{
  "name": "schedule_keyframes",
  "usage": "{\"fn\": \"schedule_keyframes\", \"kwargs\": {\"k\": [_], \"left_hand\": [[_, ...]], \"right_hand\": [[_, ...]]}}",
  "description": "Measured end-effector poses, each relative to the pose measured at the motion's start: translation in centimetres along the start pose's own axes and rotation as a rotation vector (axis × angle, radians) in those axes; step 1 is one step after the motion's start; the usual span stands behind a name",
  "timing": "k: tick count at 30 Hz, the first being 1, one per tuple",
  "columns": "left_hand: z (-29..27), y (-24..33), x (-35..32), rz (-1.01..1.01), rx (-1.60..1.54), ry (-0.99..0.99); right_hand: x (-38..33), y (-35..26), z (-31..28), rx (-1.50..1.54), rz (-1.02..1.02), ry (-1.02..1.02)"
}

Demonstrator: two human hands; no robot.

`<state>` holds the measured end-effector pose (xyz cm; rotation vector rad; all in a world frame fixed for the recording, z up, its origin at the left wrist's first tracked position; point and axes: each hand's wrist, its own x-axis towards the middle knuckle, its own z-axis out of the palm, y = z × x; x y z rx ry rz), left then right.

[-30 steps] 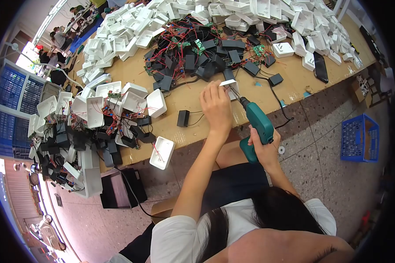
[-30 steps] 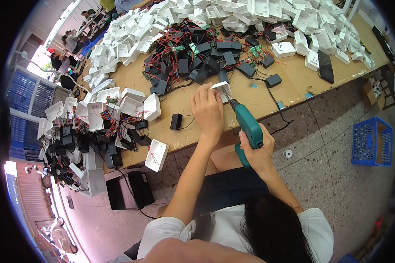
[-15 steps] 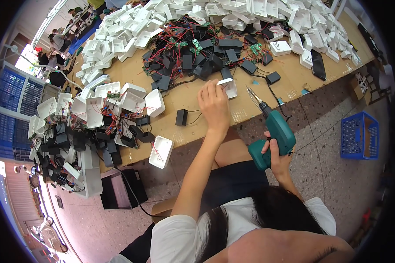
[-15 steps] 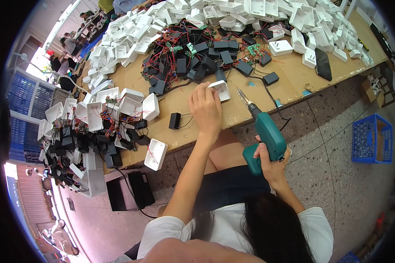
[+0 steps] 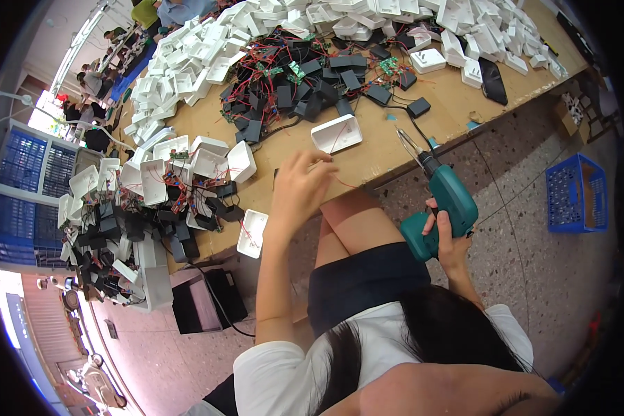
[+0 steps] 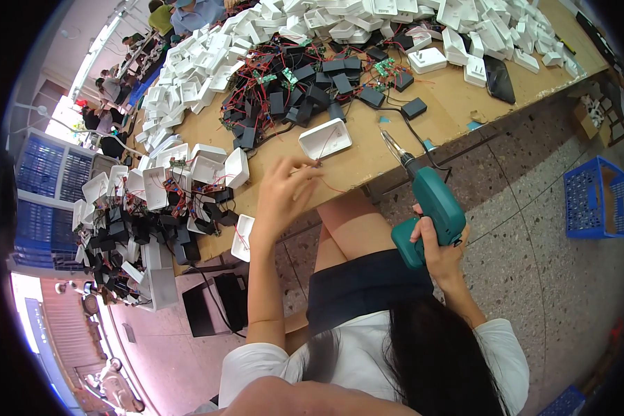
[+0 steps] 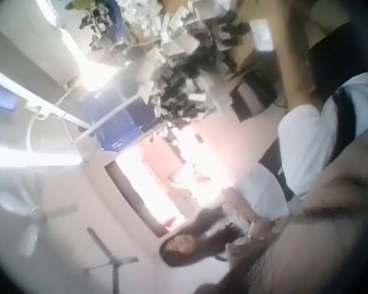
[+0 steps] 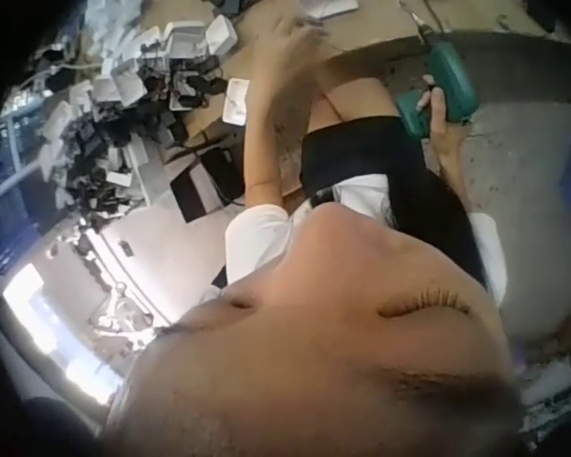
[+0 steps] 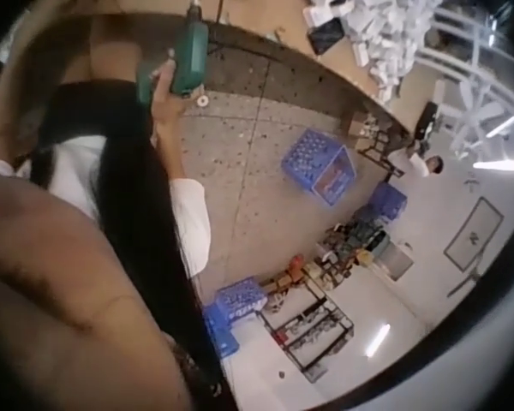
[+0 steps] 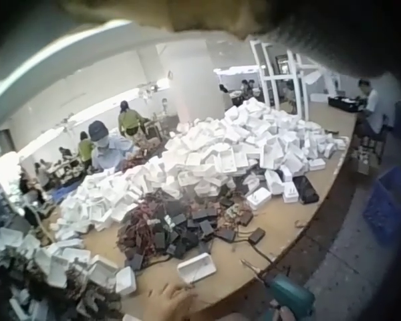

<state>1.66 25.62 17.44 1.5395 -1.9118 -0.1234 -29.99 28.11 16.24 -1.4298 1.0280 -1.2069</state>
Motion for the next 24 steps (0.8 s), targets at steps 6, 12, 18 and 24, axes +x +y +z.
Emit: {"fn": "schedule_keyframes", "kwargs": {"k": [6, 12, 18, 24], "left_hand": [[2.8, 1.7, -0.4, 0.277, 0.108, -0.191], [3.9, 2.1, 0.1, 0.336, 0.271, -0.222], [1.8, 2.0, 1.0, 0.215, 0.149, 0.026], [-1.5, 2.6, 2.8, -0.002, -0.055, 0.237]], "right_hand": [[-2.0, 0.1, -0.9, 0.039, 0.019, -0.056], [-2.1, -1.5, -0.3, 0.143, 0.044, 0.055], [-1.7, -2.8, 0.6, 0.075, 0.01, -0.056], [-0.8, -5.5, 2.8, 0.099, 0.024, -0.047]]}}
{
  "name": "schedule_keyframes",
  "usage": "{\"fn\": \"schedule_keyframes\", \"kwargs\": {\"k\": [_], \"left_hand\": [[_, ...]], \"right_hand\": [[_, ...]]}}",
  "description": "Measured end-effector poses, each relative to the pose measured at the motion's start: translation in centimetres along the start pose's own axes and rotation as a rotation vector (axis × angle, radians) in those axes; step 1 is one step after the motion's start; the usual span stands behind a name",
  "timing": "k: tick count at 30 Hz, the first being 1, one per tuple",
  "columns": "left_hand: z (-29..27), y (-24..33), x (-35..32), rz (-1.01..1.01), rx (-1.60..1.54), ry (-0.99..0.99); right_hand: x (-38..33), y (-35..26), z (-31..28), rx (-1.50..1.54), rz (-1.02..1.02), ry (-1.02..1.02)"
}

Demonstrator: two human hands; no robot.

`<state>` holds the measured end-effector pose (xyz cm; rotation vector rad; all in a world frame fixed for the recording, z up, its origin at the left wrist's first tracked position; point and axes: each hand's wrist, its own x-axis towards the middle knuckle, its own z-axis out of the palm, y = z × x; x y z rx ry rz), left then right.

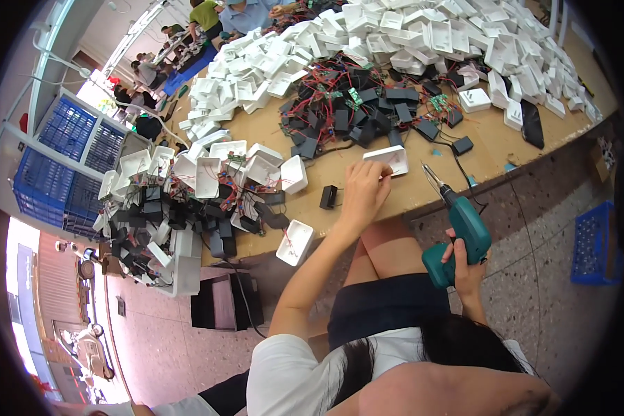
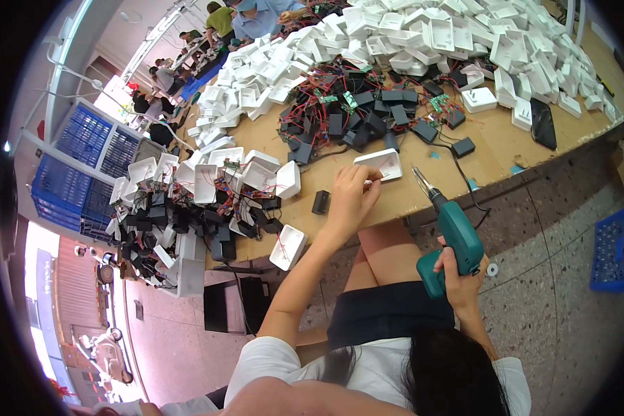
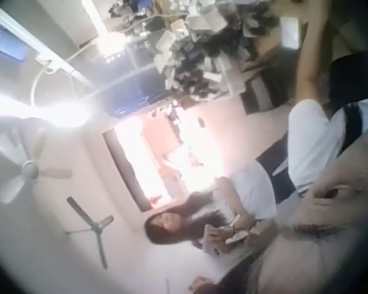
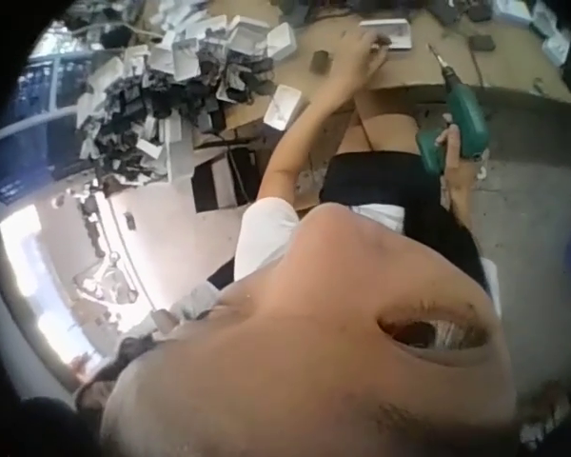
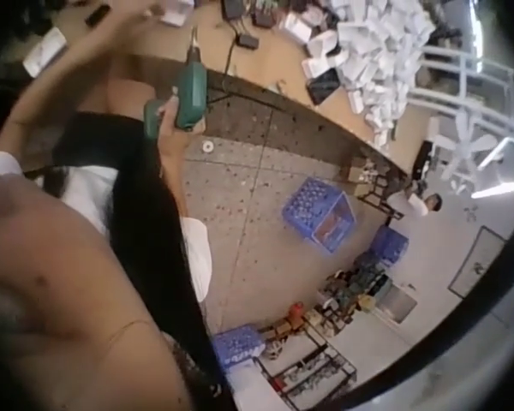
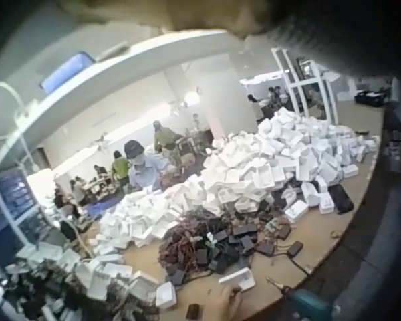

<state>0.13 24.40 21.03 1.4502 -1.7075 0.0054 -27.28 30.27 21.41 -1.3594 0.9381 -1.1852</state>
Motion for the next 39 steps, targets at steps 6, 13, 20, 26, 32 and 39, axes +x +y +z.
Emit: {"fn": "schedule_keyframes", "kwargs": {"k": [6, 13, 20, 26, 32, 39], "left_hand": [[1.5, -1.5, 1.6, -0.03, 0.142, 0.017], [8.3, -5.4, 2.1, -0.061, 0.229, 0.148], [10.1, -7.6, 2.6, -0.123, 0.269, 0.15], [9.9, -9.5, 2.5, -0.126, 0.294, 0.16], [9.9, -10.9, 2.3, -0.133, 0.302, 0.157], [9.7, -12.0, 2.2, -0.134, 0.299, 0.165]], "right_hand": [[2.6, 1.0, 1.3, -0.006, 0.016, 0.028], [7.6, 3.5, 1.7, -0.136, 0.073, -0.016], [10.0, 5.5, 4.6, -0.232, 0.058, 0.023], [11.6, 6.2, 7.4, -0.271, 0.075, 0.02], [12.3, 7.2, 8.8, -0.266, 0.097, 0.029], [12.7, 7.3, 9.9, -0.293, 0.092, 0.023]]}}
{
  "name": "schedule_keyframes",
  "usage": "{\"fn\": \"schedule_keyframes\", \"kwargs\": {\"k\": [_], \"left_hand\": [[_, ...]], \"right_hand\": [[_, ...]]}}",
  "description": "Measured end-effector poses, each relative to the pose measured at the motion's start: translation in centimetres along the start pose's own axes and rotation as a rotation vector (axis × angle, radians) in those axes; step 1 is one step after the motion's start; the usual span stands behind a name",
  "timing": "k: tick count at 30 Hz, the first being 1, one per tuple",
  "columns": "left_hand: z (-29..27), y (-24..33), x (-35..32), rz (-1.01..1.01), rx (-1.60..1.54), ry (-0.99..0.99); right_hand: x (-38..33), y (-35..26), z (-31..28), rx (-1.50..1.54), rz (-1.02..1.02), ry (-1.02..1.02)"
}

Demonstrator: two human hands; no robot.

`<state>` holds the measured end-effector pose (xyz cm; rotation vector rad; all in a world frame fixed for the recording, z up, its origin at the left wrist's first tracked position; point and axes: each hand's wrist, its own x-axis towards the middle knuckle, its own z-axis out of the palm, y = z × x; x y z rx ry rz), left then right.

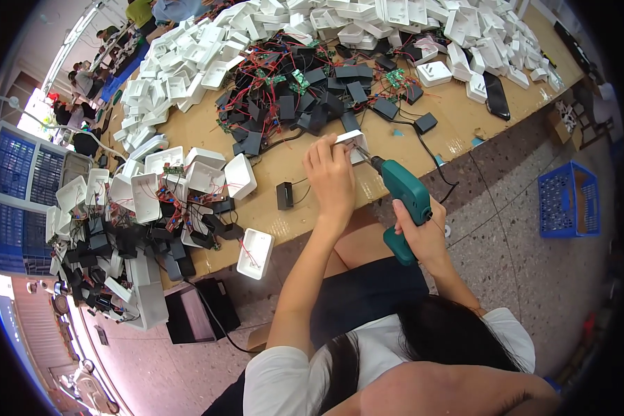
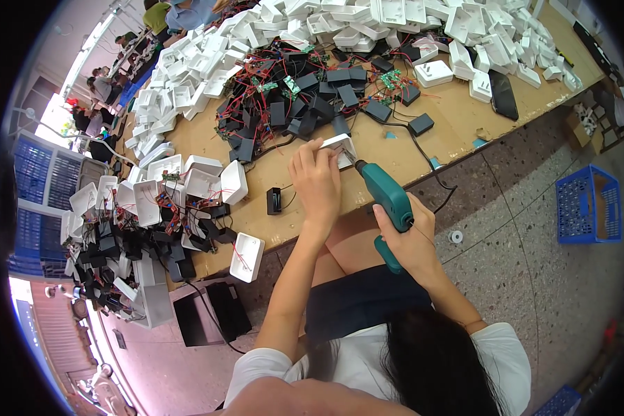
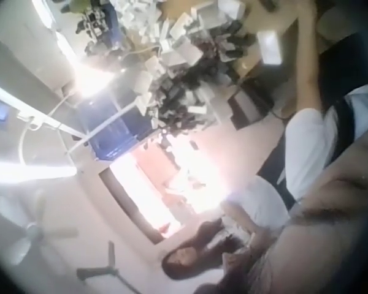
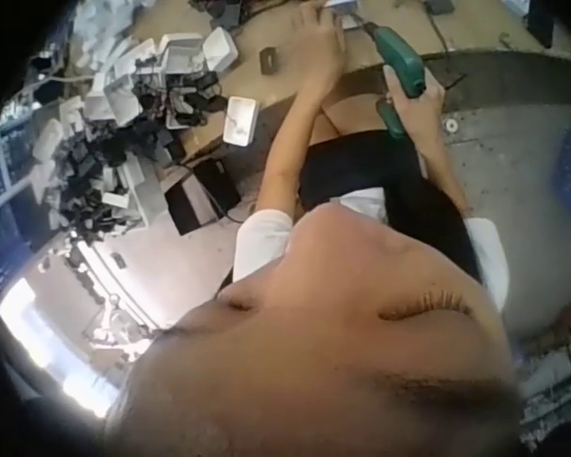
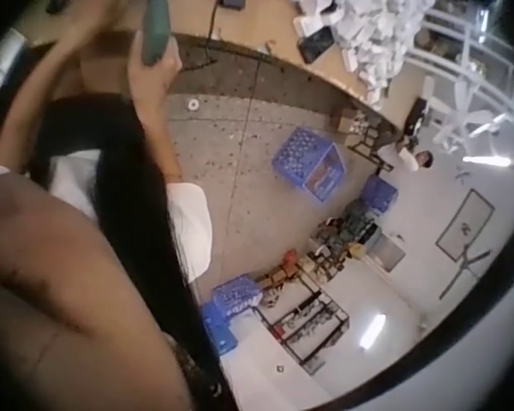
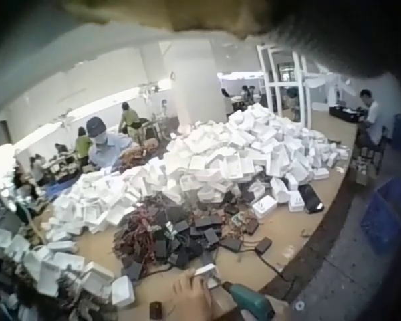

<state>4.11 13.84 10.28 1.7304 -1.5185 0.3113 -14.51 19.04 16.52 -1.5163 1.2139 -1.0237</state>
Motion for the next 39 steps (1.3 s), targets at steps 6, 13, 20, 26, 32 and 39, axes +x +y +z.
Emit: {"fn": "schedule_keyframes", "kwargs": {"k": [6, 13, 20, 26, 32, 39], "left_hand": [[-0.1, -0.6, -0.2, -0.008, -0.011, -0.025], [-0.4, -1.1, -0.4, -0.034, -0.024, -0.034], [-1.2, -2.0, -0.5, -0.022, -0.019, -0.031], [-1.6, -2.7, -0.8, -0.016, -0.02, -0.029], [-1.6, -3.2, -1.1, -0.016, -0.017, -0.025], [-2.1, -2.8, -1.4, -0.009, -0.017, -0.016]], "right_hand": [[0.0, -0.8, 0.6, 0.001, 0.055, -0.012], [-0.2, -0.9, 1.6, -0.064, 0.054, -0.041], [-0.8, -1.1, 3.0, -0.052, 0.052, -0.009], [-1.2, -1.4, 3.8, -0.065, 0.051, -0.007], [-1.5, -1.3, 4.4, -0.067, 0.046, -0.002], [-2.1, -1.5, 4.0, -0.035, 0.067, 0.01]]}}
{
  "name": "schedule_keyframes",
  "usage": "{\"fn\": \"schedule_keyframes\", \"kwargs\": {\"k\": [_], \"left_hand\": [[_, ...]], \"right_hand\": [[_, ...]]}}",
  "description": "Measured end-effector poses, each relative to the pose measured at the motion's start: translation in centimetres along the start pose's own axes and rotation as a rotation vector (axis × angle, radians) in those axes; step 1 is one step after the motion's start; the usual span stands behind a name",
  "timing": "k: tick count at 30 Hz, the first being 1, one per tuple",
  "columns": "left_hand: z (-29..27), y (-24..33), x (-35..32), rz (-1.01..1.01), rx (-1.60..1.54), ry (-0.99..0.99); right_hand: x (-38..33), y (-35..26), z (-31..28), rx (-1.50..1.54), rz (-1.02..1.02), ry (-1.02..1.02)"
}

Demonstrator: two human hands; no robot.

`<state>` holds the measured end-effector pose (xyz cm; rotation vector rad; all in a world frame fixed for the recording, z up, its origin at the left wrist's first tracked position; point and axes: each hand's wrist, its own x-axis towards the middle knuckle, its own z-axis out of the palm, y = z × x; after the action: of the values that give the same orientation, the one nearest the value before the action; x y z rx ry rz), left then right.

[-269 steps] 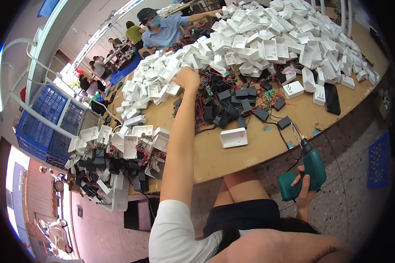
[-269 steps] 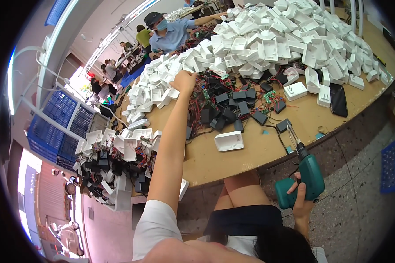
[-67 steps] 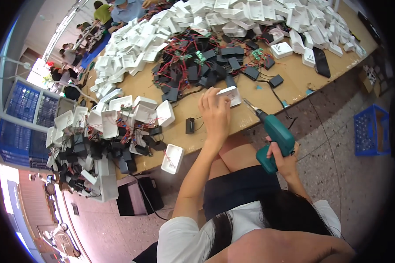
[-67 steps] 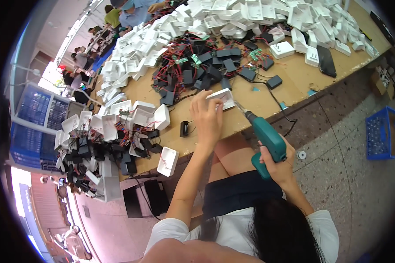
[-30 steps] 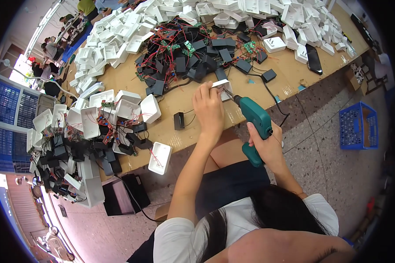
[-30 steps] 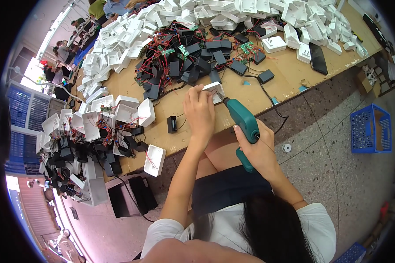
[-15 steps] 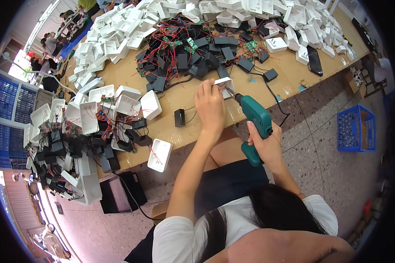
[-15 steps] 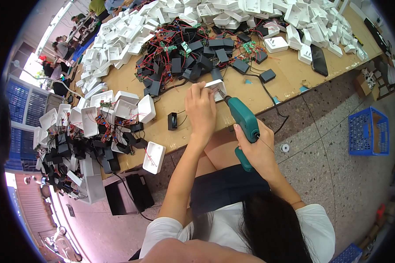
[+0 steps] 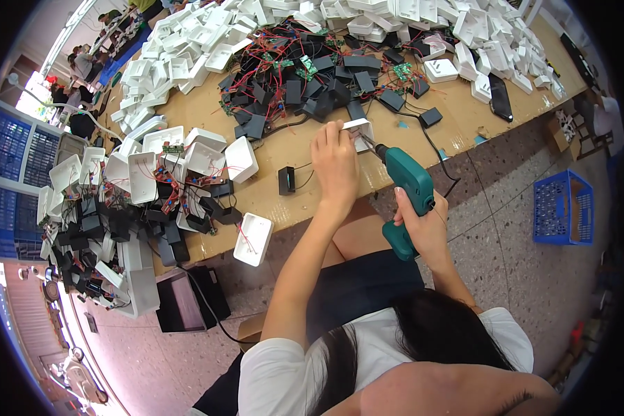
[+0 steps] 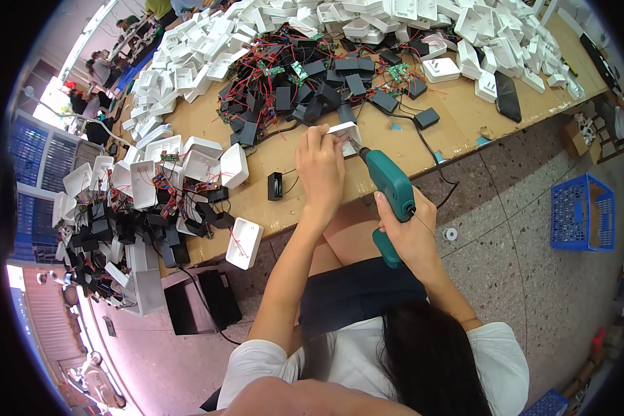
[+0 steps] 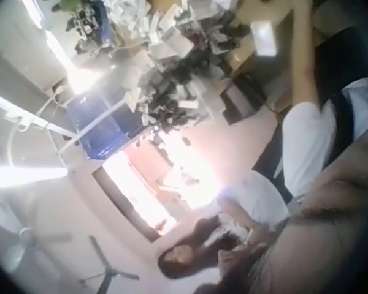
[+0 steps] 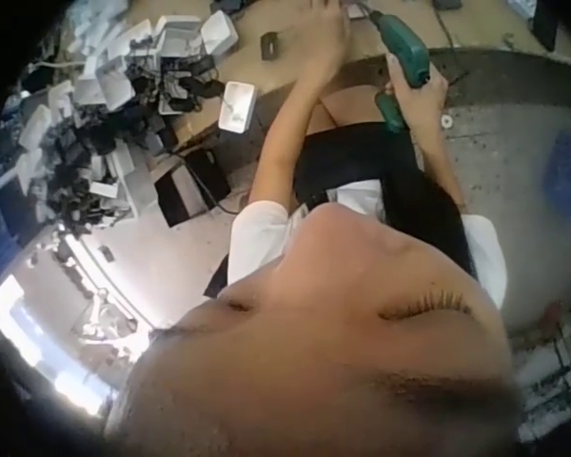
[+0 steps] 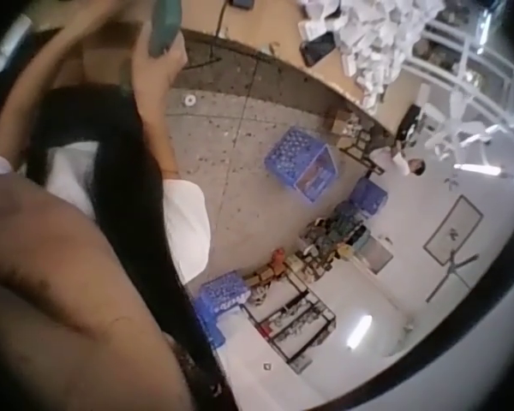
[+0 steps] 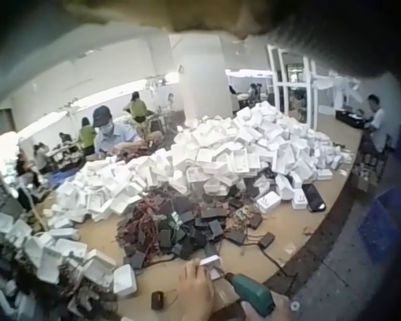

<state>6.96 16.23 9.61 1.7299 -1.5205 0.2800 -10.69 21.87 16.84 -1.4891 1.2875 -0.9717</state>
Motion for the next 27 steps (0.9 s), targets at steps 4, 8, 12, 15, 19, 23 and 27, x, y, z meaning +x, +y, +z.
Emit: {"fn": "schedule_keyframes", "kwargs": {"k": [4, 8, 12, 15, 19, 23, 27], "left_hand": [[-0.5, 0.6, -0.3, -0.005, -0.005, -0.003], [-1.1, 1.7, -0.5, 0.001, -0.017, -0.008], [-1.6, 2.3, -0.8, 0.001, 0.003, -0.006], [-1.8, 3.1, -1.1, 0.005, -0.001, -0.009], [-2.3, 4.4, -1.6, -0.005, 0.001, -0.005], [-3.5, 6.3, -2.2, -0.003, -0.018, 0.002], [-5.9, 8.4, -3.6, -0.006, -0.008, 0.01]], "right_hand": [[-0.6, -0.6, -0.5, -0.021, 0.001, -0.016], [-1.4, -1.0, -1.4, 0.022, 0.014, 0.026], [-2.9, -0.7, -3.7, 0.067, 0.034, -0.02], [-4.7, -0.3, -6.3, 0.228, -0.038, -0.003], [-6.9, 0.5, -10.0, 0.193, -0.245, 0.066], [-9.1, 0.9, -13.5, 0.245, -0.389, 0.153], [-12.4, 0.5, -16.5, 0.255, -0.431, 0.234]]}}
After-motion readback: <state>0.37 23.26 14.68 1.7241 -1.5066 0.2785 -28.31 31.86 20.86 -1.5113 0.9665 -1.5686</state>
